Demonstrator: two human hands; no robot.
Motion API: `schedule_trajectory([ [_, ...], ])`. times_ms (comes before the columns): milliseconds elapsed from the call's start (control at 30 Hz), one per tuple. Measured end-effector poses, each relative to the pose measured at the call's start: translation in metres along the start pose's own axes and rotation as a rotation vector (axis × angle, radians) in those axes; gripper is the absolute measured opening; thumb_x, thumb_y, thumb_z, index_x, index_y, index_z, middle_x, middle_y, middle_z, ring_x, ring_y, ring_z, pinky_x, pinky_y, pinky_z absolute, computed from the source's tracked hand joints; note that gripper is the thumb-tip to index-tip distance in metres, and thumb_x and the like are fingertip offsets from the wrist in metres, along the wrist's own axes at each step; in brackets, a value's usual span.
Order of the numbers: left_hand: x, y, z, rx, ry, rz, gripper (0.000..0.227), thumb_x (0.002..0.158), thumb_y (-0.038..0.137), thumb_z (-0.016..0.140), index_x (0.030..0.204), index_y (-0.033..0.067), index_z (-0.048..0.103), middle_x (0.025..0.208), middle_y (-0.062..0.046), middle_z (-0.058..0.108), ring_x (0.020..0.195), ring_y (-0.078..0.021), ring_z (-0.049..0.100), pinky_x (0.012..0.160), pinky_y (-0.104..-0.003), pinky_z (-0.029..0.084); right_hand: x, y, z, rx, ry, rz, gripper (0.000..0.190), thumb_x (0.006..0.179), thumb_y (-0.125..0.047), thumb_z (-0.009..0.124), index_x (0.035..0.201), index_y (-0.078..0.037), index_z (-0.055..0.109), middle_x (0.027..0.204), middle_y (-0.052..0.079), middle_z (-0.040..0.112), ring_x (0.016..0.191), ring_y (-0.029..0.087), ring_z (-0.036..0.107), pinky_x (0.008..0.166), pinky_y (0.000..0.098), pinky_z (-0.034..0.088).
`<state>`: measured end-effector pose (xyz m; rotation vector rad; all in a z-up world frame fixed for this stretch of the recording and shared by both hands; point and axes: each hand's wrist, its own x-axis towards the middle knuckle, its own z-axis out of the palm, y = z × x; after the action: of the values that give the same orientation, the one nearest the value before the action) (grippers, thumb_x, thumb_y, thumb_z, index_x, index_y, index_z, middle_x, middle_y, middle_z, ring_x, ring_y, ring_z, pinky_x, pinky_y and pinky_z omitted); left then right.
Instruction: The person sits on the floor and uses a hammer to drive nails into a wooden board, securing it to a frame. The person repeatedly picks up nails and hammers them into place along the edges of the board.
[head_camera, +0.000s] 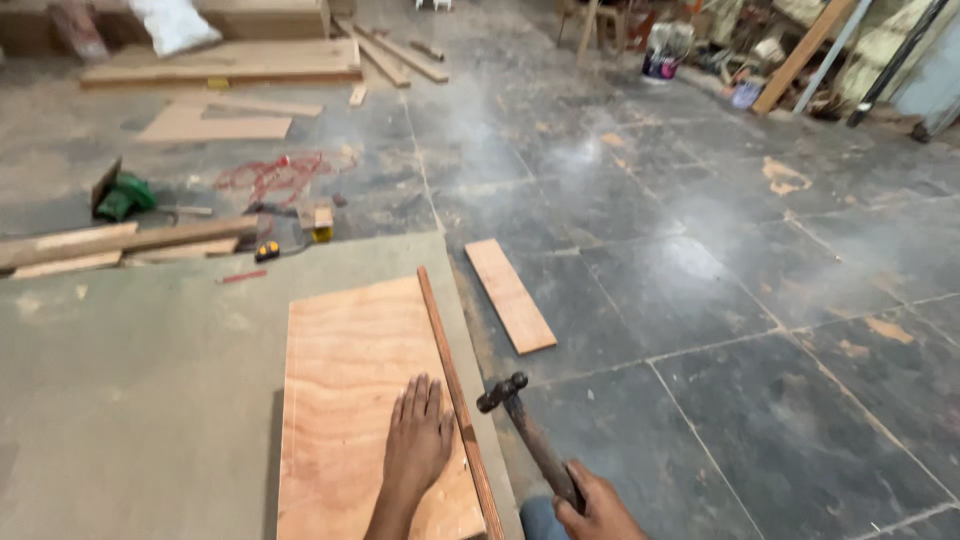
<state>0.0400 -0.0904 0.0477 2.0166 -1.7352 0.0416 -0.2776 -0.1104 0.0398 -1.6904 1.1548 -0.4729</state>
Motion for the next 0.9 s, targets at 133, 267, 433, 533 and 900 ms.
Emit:
schedule_trajectory([
  [133, 0.000, 0.002, -0.005, -0.006, 0.005, -0.009, 0.058, 0.100, 0.036, 0.047, 0.146, 0.0013, 0.046, 0.157, -0.022, 0.038, 0.149, -0.0347, 0.030, 0.122, -0.048, 0.021, -0.029, -0.046, -0.001, 0.072, -0.022, 0.014, 0.015, 0.087, -0.009, 0.068, 0.096, -0.007, 0.057, 0.060, 0.001, 0.050, 0.049, 0.012, 0.049, 0.044, 0.0316, 0.044],
  [267, -0.002, 0.003, -0.007, -0.009, 0.036, 0.040, 0.055, 0.101, 0.034, 0.047, 0.144, 0.0006, 0.051, 0.154, -0.024, 0.043, 0.147, -0.0364, 0.034, 0.121, -0.050, 0.023, -0.040, -0.067, 0.000, 0.052, -0.060, -0.019, 0.013, 0.089, -0.009, 0.067, 0.096, -0.006, 0.057, 0.061, 0.000, 0.052, 0.047, 0.010, 0.051, 0.042, 0.0303, 0.045],
  [433, -0.008, 0.004, -0.010, -0.084, -0.004, 0.064, 0.048, 0.104, 0.028, 0.048, 0.140, -0.0031, 0.055, 0.154, -0.021, 0.049, 0.147, -0.0340, 0.040, 0.124, -0.047, 0.027, -0.047, -0.067, -0.010, -0.003, -0.102, -0.160, 0.012, 0.089, -0.007, 0.063, 0.100, -0.007, 0.060, 0.066, -0.001, 0.057, 0.052, 0.008, 0.054, 0.045, 0.0284, 0.048],
  [533, -0.005, -0.002, -0.002, -0.084, -0.034, 0.059, 0.051, 0.103, 0.024, 0.049, 0.145, -0.0047, 0.051, 0.154, -0.023, 0.047, 0.146, -0.0346, 0.041, 0.124, -0.046, 0.028, -0.051, -0.056, -0.013, -0.012, -0.134, -0.230, 0.004, 0.097, -0.012, 0.061, 0.100, -0.008, 0.062, 0.063, -0.001, 0.057, 0.051, 0.009, 0.054, 0.045, 0.0275, 0.047],
  [900, -0.012, 0.002, -0.001, -0.060, -0.120, 0.007, 0.052, 0.109, 0.028, 0.038, 0.156, 0.0050, 0.040, 0.165, -0.011, 0.032, 0.153, -0.0256, 0.025, 0.126, -0.043, 0.015, -0.076, -0.094, -0.035, -0.579, -0.123, -0.145, 0.038, 0.098, -0.024, 0.063, 0.128, -0.003, 0.055, 0.059, 0.013, 0.062, 0.047, 0.025, 0.063, 0.048, 0.0419, 0.047],
])
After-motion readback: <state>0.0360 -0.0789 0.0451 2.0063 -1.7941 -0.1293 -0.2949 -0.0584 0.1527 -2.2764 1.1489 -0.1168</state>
